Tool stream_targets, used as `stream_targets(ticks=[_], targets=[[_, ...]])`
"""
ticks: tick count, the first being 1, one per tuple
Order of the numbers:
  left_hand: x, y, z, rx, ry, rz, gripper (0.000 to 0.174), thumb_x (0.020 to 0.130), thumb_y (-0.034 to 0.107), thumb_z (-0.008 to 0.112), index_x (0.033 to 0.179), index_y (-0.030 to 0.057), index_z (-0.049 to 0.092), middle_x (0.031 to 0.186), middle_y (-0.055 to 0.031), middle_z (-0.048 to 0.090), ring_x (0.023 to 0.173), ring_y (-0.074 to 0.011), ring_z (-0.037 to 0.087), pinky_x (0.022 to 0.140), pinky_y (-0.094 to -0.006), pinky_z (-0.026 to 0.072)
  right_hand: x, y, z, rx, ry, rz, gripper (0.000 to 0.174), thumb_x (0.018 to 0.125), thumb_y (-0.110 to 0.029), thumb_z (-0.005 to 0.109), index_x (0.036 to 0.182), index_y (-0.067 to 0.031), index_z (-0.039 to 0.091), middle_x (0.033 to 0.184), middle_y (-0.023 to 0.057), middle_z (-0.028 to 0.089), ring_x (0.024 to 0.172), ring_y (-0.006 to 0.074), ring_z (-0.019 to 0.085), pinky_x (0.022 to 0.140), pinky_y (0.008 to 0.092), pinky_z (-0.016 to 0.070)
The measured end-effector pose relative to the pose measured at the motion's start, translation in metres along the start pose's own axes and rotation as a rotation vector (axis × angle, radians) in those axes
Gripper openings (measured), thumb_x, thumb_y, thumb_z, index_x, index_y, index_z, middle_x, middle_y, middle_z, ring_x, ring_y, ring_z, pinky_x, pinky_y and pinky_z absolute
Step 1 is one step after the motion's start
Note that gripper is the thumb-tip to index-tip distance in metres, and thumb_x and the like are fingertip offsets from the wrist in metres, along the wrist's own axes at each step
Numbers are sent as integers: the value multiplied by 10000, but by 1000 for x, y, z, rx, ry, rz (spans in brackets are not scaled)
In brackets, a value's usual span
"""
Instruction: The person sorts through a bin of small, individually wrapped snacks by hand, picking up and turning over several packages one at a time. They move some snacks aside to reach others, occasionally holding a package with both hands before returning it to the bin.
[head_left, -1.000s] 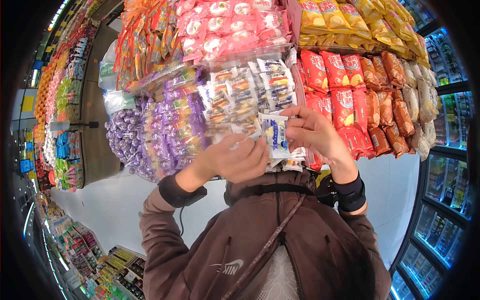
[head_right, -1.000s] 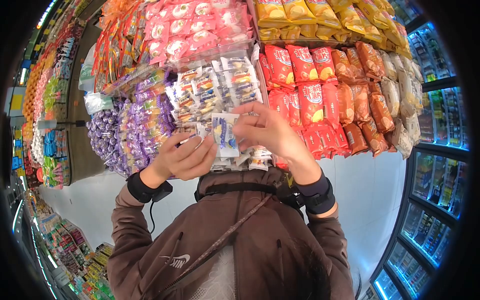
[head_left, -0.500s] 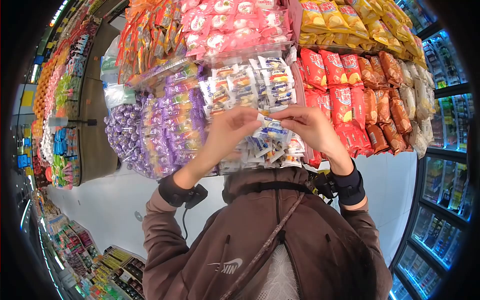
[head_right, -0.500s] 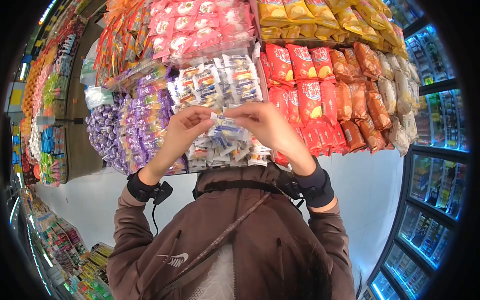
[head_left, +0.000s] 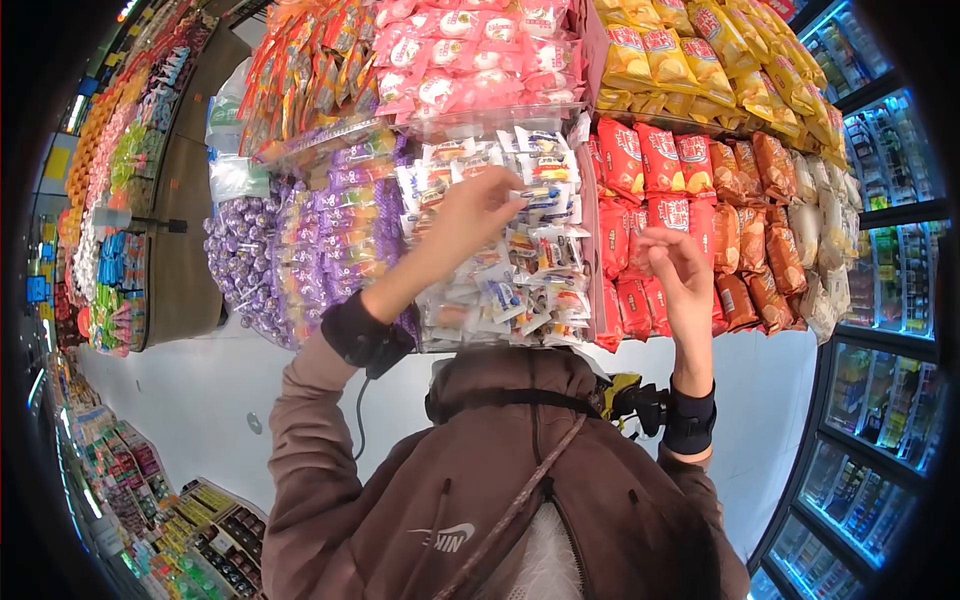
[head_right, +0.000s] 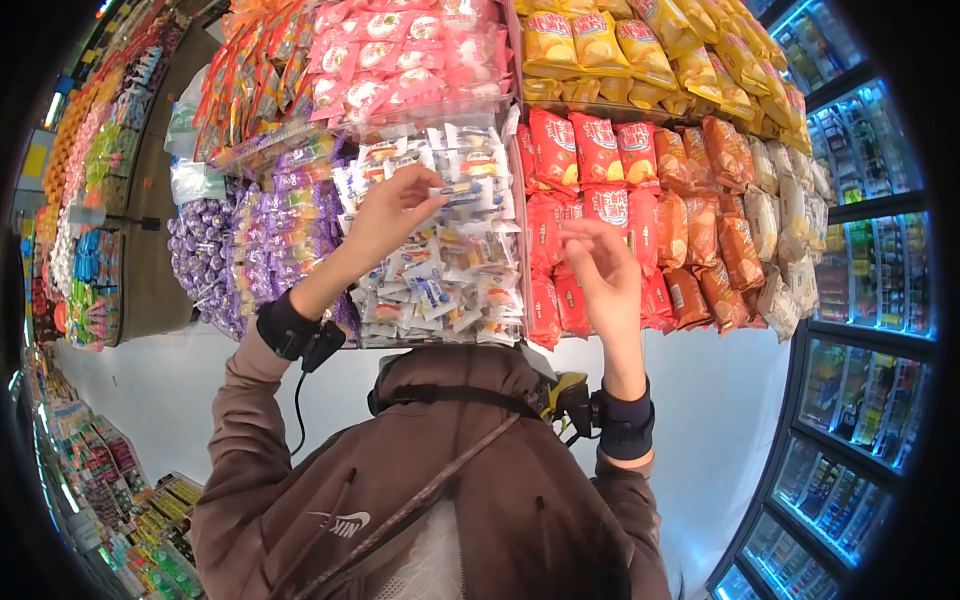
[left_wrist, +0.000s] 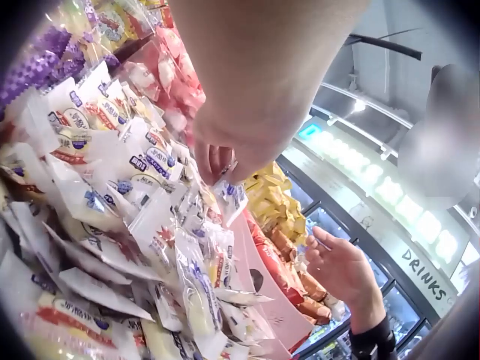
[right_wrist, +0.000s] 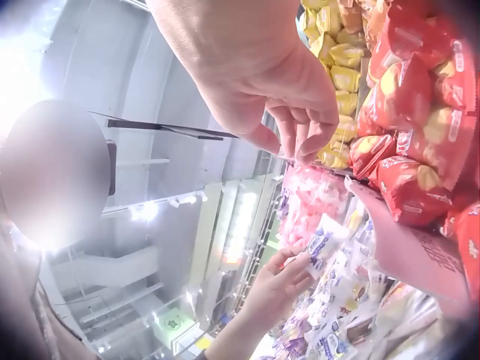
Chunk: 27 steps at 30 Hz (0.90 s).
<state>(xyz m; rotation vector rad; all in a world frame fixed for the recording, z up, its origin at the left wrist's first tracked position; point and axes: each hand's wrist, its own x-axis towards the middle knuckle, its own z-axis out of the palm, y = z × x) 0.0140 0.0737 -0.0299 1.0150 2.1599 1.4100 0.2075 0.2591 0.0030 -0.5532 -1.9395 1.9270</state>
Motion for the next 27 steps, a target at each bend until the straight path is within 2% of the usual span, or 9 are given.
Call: stream_targets(ticks=[2,3,6,9,12,16,19,22,27], targets=[[17,-6,9,111,-69,116,192,783,85,634,951,22,567,784,-47,606,741,-127,587,675,-262,471,-8,3,-4,8,2,4,186,878,-71,494,1039,11,540,947,57,606,779,88,539,706,230,416],[21,-5,14,77,-105,89,188,766,95,638,941,50,584,774,-78,606,718,-186,594,674,-300,471,-11,6,-6,-2,-5,30,185,880,-76,495,1034,17,538,949,66,607,772,92,541,700,230,417],[24,-15,21,352,-208,170,179,760,122,643,926,80,591,774,-84,588,737,-214,587,661,-315,460,-22,11,-10,41,5,78,191,878,-75,517,1053,-1,540,943,55,605,809,76,540,717,214,417],[19,-18,26,478,-126,304,174,744,148,655,898,98,592,789,-87,571,765,-234,572,653,-329,449,-25,16,-14,52,-18,65,175,880,-74,512,1037,-2,541,937,53,605,781,77,539,696,217,420],[12,-5,15,504,74,331,189,739,169,662,896,92,590,804,-86,561,791,-226,562,665,-324,446,-25,16,-11,55,-44,82,158,880,-77,512,1016,-3,543,921,53,607,756,80,539,685,216,417],[-23,22,-25,223,398,180,175,762,90,655,928,66,607,795,-35,575,682,-127,528,627,-249,436,-22,20,1,68,-95,67,146,880,-80,515,1000,-4,547,898,46,607,735,78,536,660,208,408],[-69,18,-57,296,585,74,147,774,51,644,916,45,607,788,-4,573,659,-68,488,611,-208,413,-22,19,19,78,-145,46,131,875,-64,522,987,-3,550,874,34,599,722,67,520,670,202,410],[-109,5,-73,136,659,-121,144,781,51,638,920,38,601,777,12,562,660,-49,472,607,-195,398,-24,21,37,18,-202,35,131,876,-65,508,981,1,553,874,49,605,710,85,535,651,219,423],[-147,-20,-91,65,627,-208,149,774,80,638,914,41,605,748,10,576,679,-64,520,598,-213,413,-29,38,84,-82,-261,46,103,832,18,551,926,-16,573,825,-12,565,716,33,482,672,174,386]])
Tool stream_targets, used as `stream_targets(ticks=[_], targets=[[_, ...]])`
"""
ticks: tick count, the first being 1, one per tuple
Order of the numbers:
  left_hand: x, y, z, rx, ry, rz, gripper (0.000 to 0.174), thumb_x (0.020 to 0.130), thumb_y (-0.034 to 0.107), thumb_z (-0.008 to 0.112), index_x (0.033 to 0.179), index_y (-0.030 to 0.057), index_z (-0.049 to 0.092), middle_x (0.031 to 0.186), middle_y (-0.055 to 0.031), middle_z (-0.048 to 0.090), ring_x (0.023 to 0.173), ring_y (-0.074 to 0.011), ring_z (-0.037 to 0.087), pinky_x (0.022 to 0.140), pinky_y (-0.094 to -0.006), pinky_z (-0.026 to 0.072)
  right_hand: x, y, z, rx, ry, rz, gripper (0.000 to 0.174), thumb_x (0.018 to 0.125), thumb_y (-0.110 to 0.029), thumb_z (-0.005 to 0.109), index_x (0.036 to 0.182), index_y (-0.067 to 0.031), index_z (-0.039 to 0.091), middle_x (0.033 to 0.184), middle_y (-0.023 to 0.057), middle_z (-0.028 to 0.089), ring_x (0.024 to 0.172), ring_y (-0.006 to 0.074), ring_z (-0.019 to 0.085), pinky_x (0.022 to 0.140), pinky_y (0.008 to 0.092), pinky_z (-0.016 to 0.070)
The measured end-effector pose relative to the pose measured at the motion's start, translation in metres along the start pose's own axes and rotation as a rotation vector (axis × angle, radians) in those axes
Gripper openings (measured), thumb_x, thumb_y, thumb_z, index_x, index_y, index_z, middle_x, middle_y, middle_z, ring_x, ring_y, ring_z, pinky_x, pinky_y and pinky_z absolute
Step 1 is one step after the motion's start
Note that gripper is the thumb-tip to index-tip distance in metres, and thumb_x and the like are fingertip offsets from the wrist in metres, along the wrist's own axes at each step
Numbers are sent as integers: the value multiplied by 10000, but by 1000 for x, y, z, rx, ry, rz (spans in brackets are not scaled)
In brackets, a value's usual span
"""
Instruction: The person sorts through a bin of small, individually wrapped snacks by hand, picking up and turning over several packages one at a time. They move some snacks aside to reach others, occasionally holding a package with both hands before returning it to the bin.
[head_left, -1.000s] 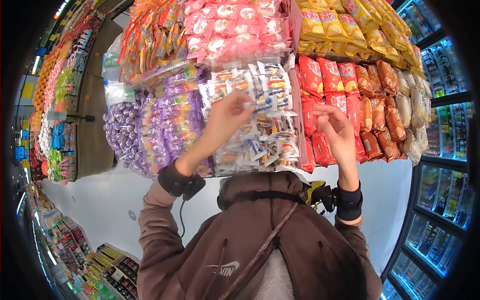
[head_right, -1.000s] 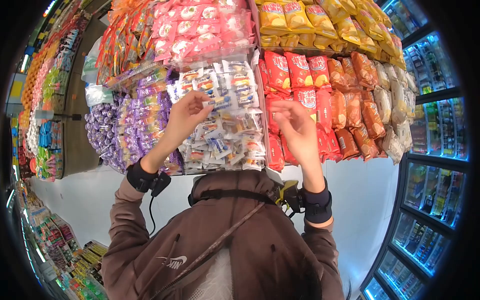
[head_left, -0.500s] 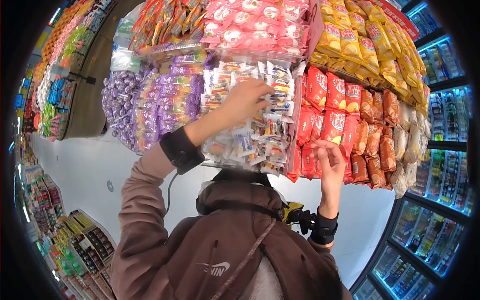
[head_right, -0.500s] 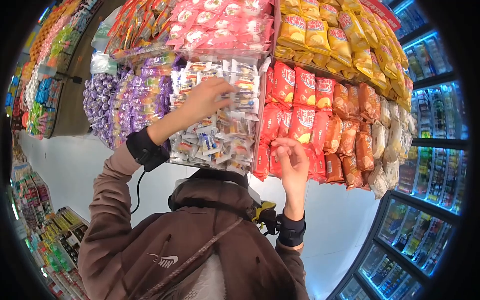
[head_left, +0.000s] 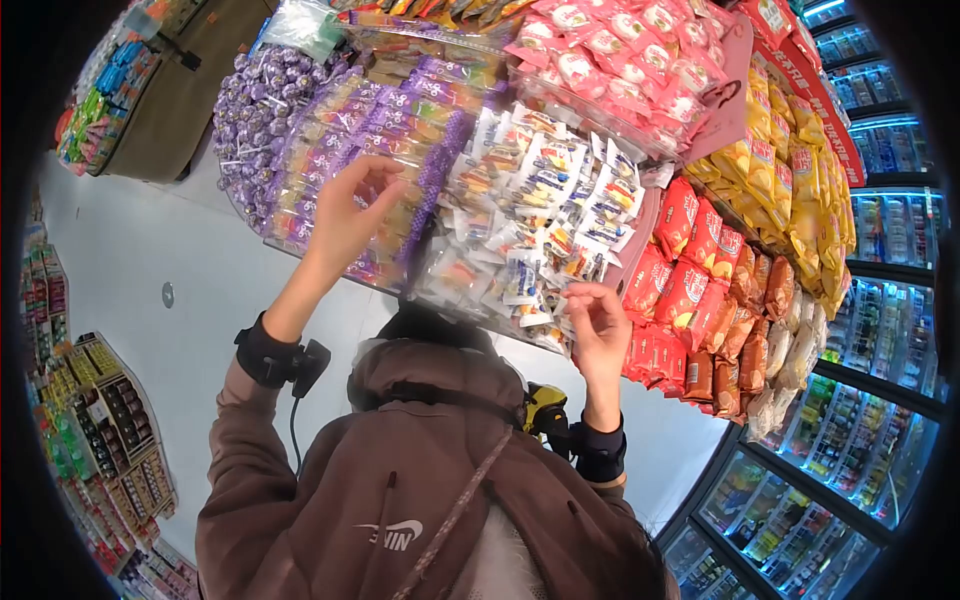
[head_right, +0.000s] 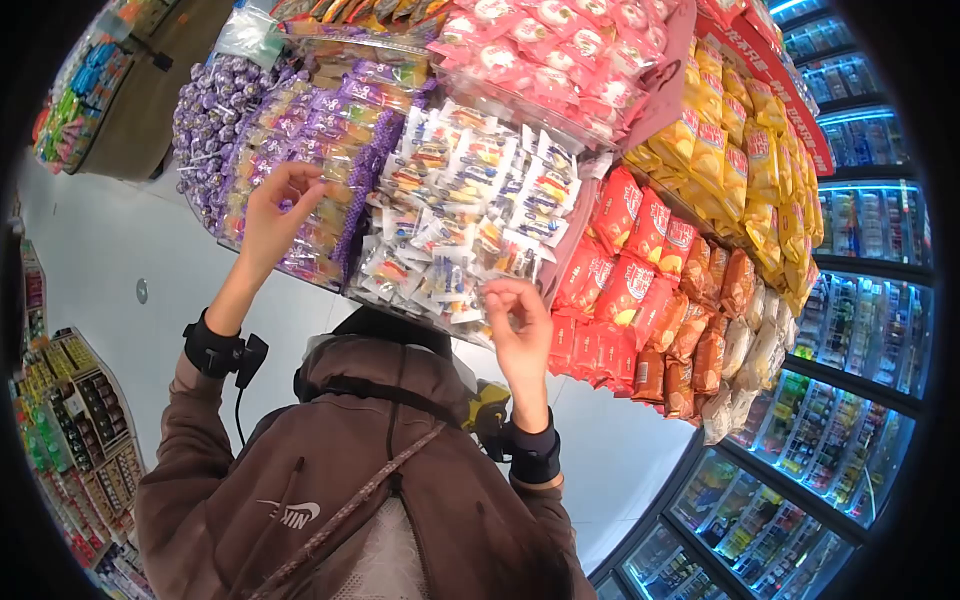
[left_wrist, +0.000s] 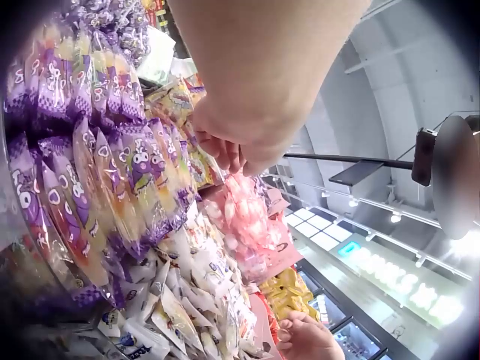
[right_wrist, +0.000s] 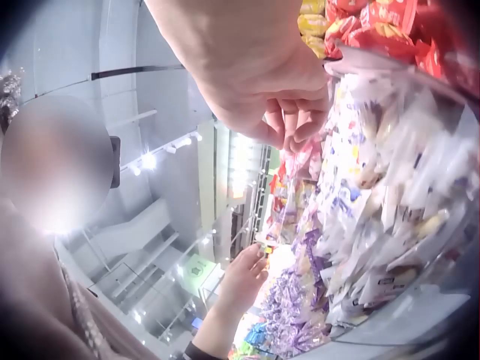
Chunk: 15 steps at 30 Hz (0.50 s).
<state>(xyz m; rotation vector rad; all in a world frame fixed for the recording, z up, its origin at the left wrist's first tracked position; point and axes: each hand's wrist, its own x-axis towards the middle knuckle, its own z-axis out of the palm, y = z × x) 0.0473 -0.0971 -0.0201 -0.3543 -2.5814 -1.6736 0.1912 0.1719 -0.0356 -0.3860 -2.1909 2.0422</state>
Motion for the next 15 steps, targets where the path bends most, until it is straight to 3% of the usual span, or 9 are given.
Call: stream_targets(ticks=[3,6,7,9,10,14,15], targets=[[0,-13,-18,-78,-37,-46,170,803,69,611,969,45,585,776,30,547,680,-37,483,614,-190,392,9,-2,33,-139,-13,2,86,815,7,570,891,-29,587,815,0,566,708,52,496,635,193,405],[9,-24,-35,-136,-64,-46,166,805,70,608,967,38,584,779,25,548,691,-35,489,618,-188,390,33,-19,60,-330,6,-156,85,808,-2,573,888,-27,587,807,30,567,701,95,513,621,218,420],[12,-28,-40,-171,-85,-41,166,807,70,606,968,37,585,780,24,550,696,-36,492,618,-188,389,43,-23,69,-405,30,-159,96,797,5,568,887,-22,587,811,73,570,711,151,535,621,246,434],[18,-36,-49,-208,-131,-34,166,809,69,603,971,36,585,784,23,555,706,-39,498,617,-189,388,64,-34,88,-573,31,-205,126,773,14,573,891,-28,582,833,98,578,734,185,553,629,272,444],[21,-40,-52,-210,-156,-30,168,810,68,601,974,37,585,786,22,558,712,-41,500,616,-190,388,73,-40,98,-694,12,-214,166,732,3,604,892,-29,575,858,121,584,784,242,565,657,320,455],[28,-53,-58,-249,-283,-70,162,810,73,600,970,44,595,793,12,568,724,-54,510,615,-197,390,95,-26,122,-1034,-47,-370,203,688,-15,625,884,-23,573,863,130,584,865,299,542,703,375,450],[29,-55,-58,-252,-321,-82,159,810,74,600,967,45,597,794,10,568,725,-56,511,616,-198,390,95,-25,127,-1069,-59,-329,194,687,-15,623,874,-23,574,861,129,586,863,297,543,701,374,451]])
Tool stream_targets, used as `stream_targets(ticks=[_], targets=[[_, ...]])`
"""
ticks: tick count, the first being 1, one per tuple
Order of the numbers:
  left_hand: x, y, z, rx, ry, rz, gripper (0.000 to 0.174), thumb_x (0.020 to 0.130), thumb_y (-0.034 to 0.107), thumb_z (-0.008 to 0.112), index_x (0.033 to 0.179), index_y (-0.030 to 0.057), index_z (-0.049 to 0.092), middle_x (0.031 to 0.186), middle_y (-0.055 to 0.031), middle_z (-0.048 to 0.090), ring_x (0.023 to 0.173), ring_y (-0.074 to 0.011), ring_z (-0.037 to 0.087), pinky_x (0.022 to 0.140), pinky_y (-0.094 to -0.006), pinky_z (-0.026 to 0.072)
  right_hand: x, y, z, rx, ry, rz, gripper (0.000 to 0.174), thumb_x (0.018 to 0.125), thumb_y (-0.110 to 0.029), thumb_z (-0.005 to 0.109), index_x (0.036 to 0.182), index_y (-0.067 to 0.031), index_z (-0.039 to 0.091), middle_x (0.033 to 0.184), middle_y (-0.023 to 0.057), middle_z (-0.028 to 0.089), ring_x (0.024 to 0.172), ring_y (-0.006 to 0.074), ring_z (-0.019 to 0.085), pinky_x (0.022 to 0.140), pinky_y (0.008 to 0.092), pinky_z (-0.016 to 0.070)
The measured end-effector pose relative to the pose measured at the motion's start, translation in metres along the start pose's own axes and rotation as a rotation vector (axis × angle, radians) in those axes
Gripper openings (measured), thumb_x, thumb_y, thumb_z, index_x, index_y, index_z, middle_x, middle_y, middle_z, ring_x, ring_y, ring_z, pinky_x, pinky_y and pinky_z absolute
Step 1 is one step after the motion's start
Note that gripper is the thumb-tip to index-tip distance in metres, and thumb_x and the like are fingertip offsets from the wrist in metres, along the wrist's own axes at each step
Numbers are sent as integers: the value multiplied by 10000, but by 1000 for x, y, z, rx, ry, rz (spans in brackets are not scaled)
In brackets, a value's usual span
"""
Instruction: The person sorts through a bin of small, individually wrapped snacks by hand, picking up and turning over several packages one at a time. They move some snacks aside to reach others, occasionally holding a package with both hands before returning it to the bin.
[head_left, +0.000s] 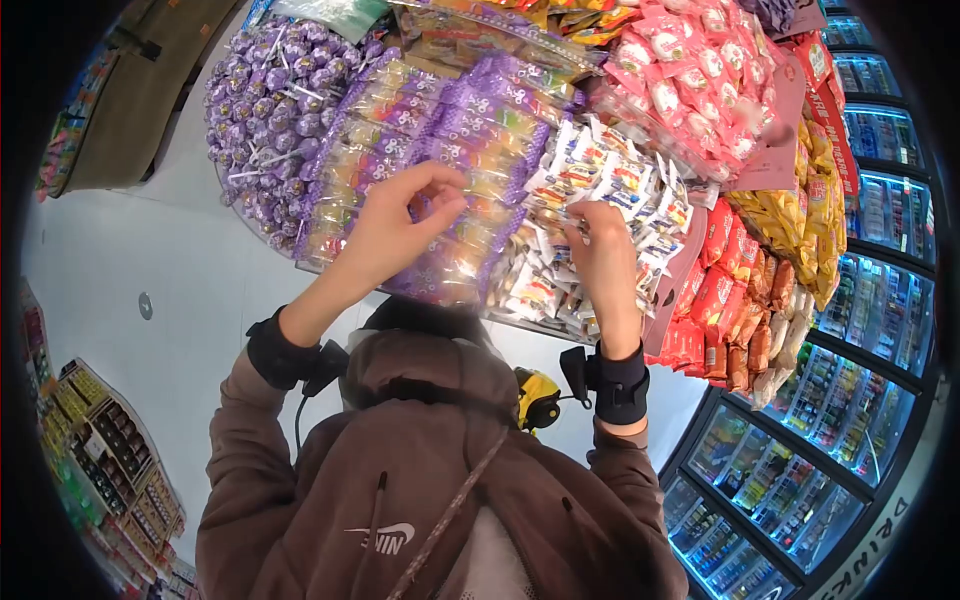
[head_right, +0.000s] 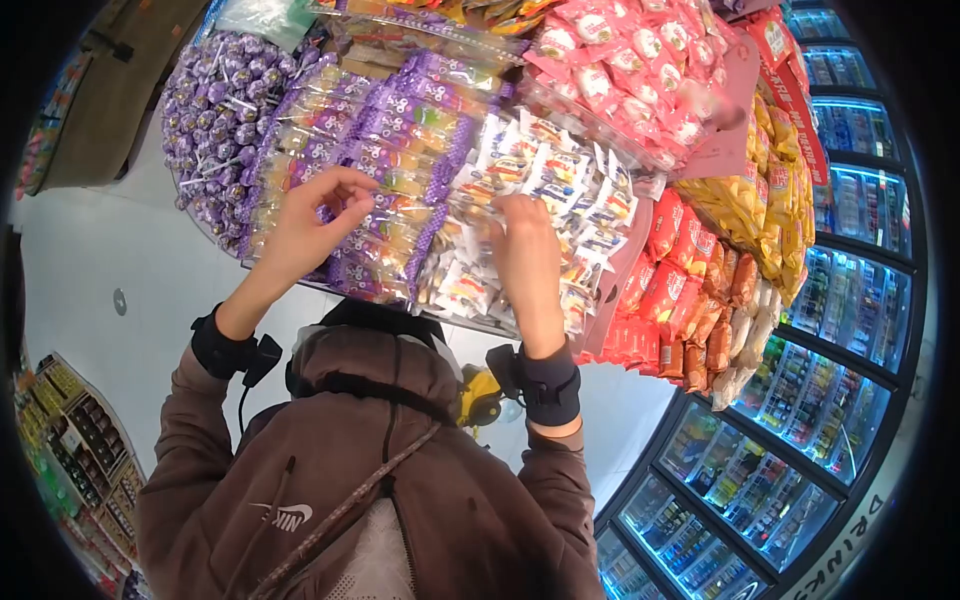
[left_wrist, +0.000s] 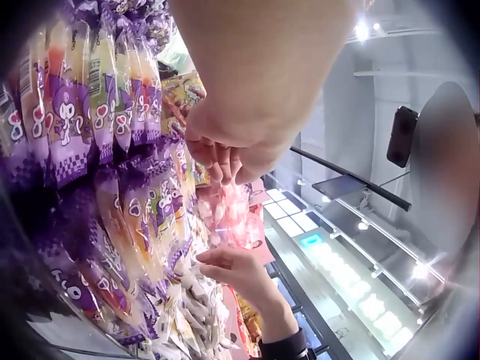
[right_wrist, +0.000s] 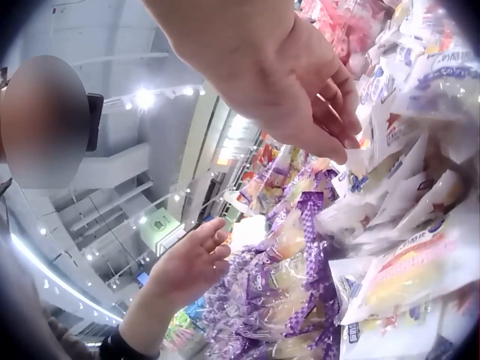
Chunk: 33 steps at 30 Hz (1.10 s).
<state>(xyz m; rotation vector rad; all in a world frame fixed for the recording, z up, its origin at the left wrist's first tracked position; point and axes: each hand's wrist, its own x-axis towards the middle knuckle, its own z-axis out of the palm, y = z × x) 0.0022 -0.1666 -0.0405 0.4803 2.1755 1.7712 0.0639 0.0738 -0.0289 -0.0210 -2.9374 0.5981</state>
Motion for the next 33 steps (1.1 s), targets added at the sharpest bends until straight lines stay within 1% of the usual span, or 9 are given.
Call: stream_targets(ticks=[6,9,12,13,17,22,28,31,33], targets=[[6,-5,-2,-27,-93,32,159,788,93,610,941,49,607,789,-12,604,702,-76,534,615,-219,408,4,-7,8,0,-42,190,105,715,-41,610,815,-21,586,778,132,599,742,306,565,643,370,457],[10,-9,-2,-38,-79,67,160,786,113,615,934,53,609,798,-25,621,696,-87,550,613,-231,418,2,-2,-3,46,70,261,94,757,-67,612,840,-27,594,731,110,603,649,236,586,603,314,454],[14,-4,0,-57,-116,23,159,799,96,614,947,40,604,830,-15,621,735,-75,547,635,-221,413,-1,4,-22,327,54,460,97,798,-86,611,868,-21,595,703,69,608,613,140,582,586,242,437],[15,-1,2,-62,-135,1,158,805,86,613,954,34,602,843,-8,619,753,-68,543,645,-215,409,-7,12,-23,621,79,483,82,821,-90,606,859,-21,585,690,21,604,601,77,563,556,197,399],[25,10,25,-192,-173,43,183,828,135,607,980,34,599,826,-9,612,740,-63,540,627,-205,413,-18,11,-32,1053,-25,544,62,824,-88,611,845,-43,574,683,-1,596,590,48,545,524,173,341],[30,20,45,-161,-311,10,216,839,176,599,1002,35,598,802,-11,600,704,-44,518,620,-202,414,-28,12,-31,1085,-94,529,73,818,-86,617,861,-41,577,643,-15,580,584,48,546,537,173,354],[26,25,54,-81,-284,-11,181,830,163,611,950,29,600,782,8,594,678,-37,507,609,-198,413,-35,7,-36,1113,-118,501,88,821,-85,611,873,-29,569,650,-9,586,583,64,553,569,178,388],[25,28,57,-125,-286,-43,166,834,139,601,942,13,588,783,15,595,697,-32,507,629,-191,411,-37,9,-42,1105,-151,451,110,835,-82,590,922,-18,573,744,17,616,666,70,562,602,195,411],[25,27,61,-258,-317,-84,163,841,131,592,951,12,589,779,19,592,699,-32,505,635,-192,409,-36,9,-45,1134,-65,392,139,850,-76,567,969,-5,570,838,42,627,749,81,555,654,213,423]])
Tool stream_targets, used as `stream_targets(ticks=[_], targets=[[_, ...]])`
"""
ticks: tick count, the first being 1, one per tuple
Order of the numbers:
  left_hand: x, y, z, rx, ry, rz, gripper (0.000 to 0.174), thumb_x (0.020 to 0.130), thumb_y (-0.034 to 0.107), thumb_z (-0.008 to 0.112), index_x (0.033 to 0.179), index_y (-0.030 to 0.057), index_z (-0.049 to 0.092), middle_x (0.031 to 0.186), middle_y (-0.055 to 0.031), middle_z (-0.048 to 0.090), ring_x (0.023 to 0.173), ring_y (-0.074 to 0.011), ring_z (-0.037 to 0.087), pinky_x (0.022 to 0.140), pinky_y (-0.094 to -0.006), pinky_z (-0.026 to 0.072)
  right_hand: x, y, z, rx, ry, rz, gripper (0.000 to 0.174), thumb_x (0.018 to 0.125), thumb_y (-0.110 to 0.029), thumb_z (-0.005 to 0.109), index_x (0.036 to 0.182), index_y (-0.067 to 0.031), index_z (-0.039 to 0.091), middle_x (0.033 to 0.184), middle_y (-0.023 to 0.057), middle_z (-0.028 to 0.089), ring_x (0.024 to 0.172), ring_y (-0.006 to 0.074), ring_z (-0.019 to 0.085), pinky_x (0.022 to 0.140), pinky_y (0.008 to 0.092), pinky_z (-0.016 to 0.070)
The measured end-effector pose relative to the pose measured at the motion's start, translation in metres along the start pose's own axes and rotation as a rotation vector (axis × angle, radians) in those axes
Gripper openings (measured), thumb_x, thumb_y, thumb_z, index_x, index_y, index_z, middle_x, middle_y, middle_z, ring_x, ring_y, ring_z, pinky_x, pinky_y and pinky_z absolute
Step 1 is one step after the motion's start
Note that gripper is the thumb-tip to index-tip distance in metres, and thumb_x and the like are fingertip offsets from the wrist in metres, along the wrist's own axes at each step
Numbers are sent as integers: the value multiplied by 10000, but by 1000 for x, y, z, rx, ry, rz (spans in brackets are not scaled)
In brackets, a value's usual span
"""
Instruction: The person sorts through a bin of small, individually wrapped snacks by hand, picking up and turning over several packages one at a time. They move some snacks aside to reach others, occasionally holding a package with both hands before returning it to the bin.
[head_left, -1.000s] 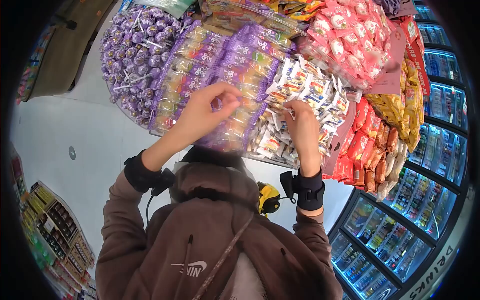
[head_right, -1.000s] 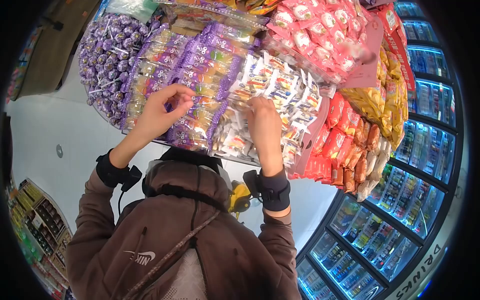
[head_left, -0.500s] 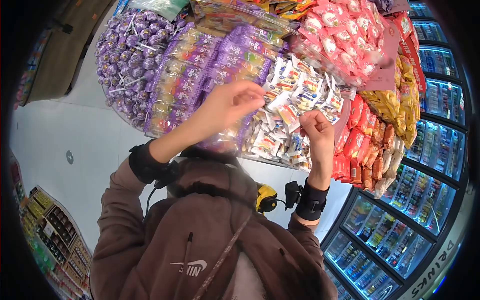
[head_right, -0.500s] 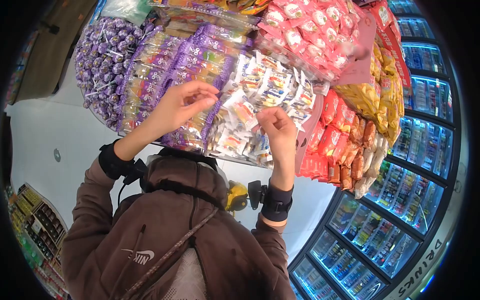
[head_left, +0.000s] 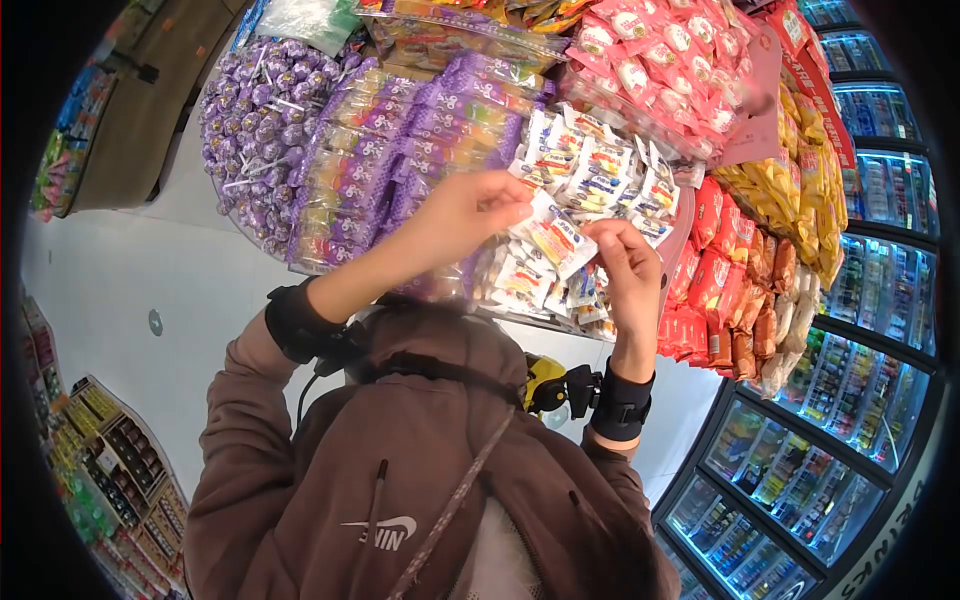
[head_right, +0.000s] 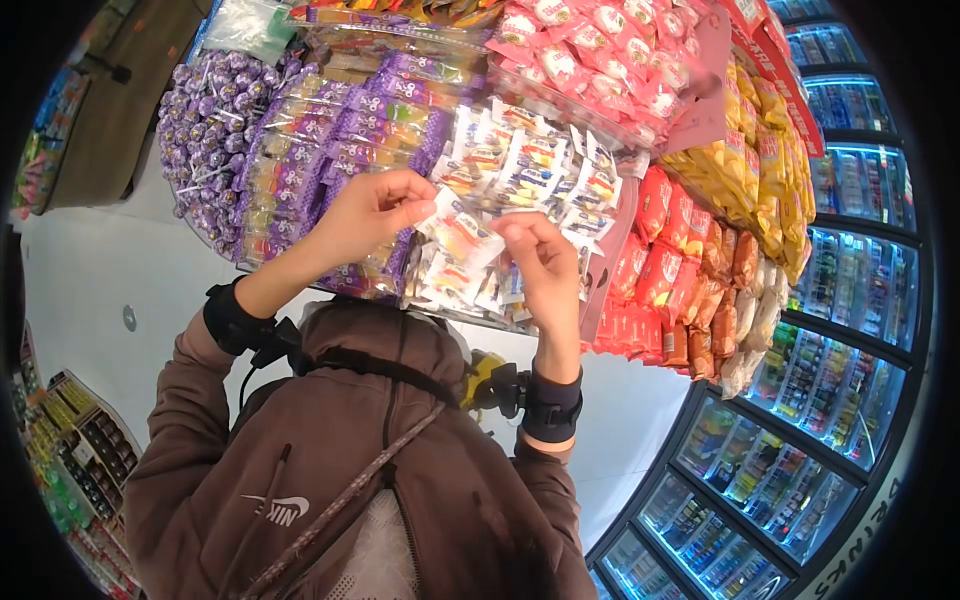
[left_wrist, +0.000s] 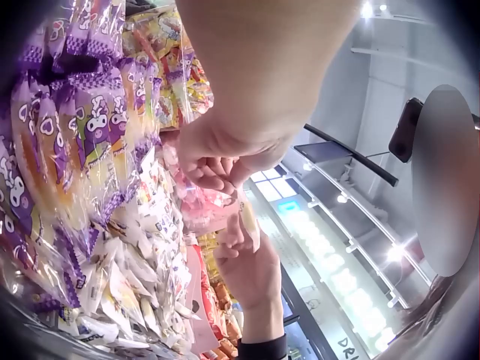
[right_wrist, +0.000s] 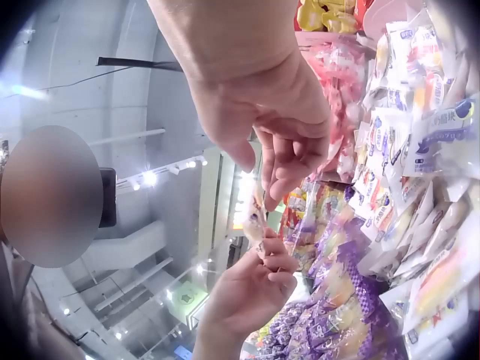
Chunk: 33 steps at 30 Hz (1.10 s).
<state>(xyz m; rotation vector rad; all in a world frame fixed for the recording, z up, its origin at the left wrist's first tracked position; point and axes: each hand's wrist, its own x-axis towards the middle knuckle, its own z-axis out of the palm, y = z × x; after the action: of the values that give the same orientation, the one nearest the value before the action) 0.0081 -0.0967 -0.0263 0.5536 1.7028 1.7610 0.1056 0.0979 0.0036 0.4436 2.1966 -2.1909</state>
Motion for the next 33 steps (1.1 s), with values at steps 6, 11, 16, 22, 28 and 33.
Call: stream_targets(ticks=[6,11,16,22,28,33], targets=[[-8,-2,17,-269,-299,-290,184,862,155,570,989,24,590,830,18,591,723,-39,501,629,-196,399,-6,-7,2,-171,-252,-351,208,763,14,575,959,-41,618,1016,67,616,968,221,541,865,331,388],[-10,-13,28,-440,-486,-379,196,865,173,570,994,26,588,840,16,578,752,-42,505,647,-200,391,-7,2,-9,-135,-417,-421,92,771,-50,609,853,-9,613,953,117,606,962,258,533,842,390,406],[-5,-14,32,-431,-569,-337,185,851,120,578,1006,21,578,870,12,586,785,-35,516,657,-202,404,-14,7,1,5,-371,-313,86,767,-31,633,842,-15,595,874,90,618,867,205,562,792,329,423],[-2,-12,25,-242,-262,-282,215,902,176,501,1012,7,575,901,-3,595,826,-46,536,711,-202,433,-17,-3,0,58,-133,-108,74,802,-15,618,867,1,588,821,55,629,765,93,577,694,227,435],[-5,-9,9,-206,-187,-161,249,906,203,502,1019,-9,569,877,-29,607,788,-69,559,689,-225,465,-11,-2,-11,-125,-30,90,54,809,-6,601,860,11,595,774,33,637,710,45,551,620,185,409],[-8,-17,13,-185,-240,-138,196,846,111,595,996,-14,581,829,-24,620,708,-57,557,646,-204,460,-5,3,-10,-112,-81,133,72,811,-29,616,867,13,599,768,24,626,693,44,538,636,182,412]])
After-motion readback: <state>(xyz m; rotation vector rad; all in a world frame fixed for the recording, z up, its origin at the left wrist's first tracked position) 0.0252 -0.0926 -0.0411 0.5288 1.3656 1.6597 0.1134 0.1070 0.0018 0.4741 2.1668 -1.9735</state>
